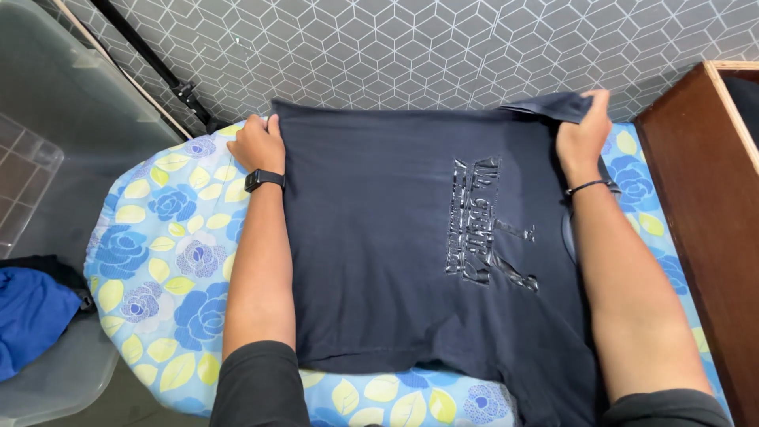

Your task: Fold a dark blue t-shirt on an ironing board.

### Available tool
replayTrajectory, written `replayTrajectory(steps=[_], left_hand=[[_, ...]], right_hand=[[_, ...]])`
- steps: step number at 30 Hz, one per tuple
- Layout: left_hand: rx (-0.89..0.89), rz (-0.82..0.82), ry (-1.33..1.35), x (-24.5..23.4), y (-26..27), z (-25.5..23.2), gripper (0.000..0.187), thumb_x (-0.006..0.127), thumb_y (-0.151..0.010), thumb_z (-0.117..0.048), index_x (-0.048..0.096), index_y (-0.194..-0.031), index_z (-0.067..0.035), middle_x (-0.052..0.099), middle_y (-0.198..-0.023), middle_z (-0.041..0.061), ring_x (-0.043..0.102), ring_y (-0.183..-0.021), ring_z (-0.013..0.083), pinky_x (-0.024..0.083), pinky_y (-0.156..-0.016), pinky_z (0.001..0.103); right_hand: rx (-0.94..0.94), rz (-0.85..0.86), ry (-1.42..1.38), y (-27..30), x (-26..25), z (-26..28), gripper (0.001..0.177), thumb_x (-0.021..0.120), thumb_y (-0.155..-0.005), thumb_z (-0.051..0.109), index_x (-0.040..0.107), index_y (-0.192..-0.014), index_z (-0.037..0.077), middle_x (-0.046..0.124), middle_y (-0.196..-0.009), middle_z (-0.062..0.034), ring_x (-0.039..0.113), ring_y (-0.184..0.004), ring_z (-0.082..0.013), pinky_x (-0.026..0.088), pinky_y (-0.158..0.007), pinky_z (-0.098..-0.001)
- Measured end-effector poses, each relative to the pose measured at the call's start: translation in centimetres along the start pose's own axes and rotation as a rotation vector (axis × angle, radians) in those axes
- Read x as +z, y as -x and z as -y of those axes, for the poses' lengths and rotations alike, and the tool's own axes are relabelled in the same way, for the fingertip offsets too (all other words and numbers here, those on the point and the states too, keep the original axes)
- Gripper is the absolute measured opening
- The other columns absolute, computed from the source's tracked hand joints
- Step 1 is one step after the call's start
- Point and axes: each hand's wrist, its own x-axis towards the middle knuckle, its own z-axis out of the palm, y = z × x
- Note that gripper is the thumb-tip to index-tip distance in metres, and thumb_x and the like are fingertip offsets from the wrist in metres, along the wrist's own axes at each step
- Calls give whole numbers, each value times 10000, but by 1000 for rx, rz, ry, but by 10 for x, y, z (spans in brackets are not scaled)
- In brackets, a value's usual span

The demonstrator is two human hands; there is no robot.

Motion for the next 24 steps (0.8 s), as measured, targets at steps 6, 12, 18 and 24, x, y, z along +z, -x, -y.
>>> replayTrajectory(steps=[6,12,18,24], left_hand=[[81,204,-78,-42,5,-6,519,460,-1100,-463,552,-1278,15,729,-813,243,692,-790,452,416,-864,591],[219,571,-108,-156,72,-2,646,426,-1059,-418,387,-1488,63,727,-870,302,685,-836,499,456,-832,607],[293,554,68,-251,162,-1,669,625,-940,-331,412,-1458,35,712,-888,302,680,-835,493,502,-751,562],[272,355,39,-298,229,-14,460,545,-987,-195,463,-1404,-19,658,-1111,244,688,-865,465,556,-684,500]], right_hand=[[-256,288,346,2,-53,41,742,739,-894,147,345,-1486,-65,601,-1275,-345,592,-1169,-507,494,-983,-541],[324,737,844,55,-157,103,897,599,-911,679,413,-1514,41,556,-1360,-370,585,-1178,-555,503,-929,-611],[497,792,1001,161,-252,123,970,533,-906,762,412,-1600,96,726,-1117,-367,698,-1063,-547,558,-933,-578],[257,480,920,259,-251,175,554,540,-1029,553,593,-1449,195,752,-1021,-153,727,-943,-355,577,-817,-467]])
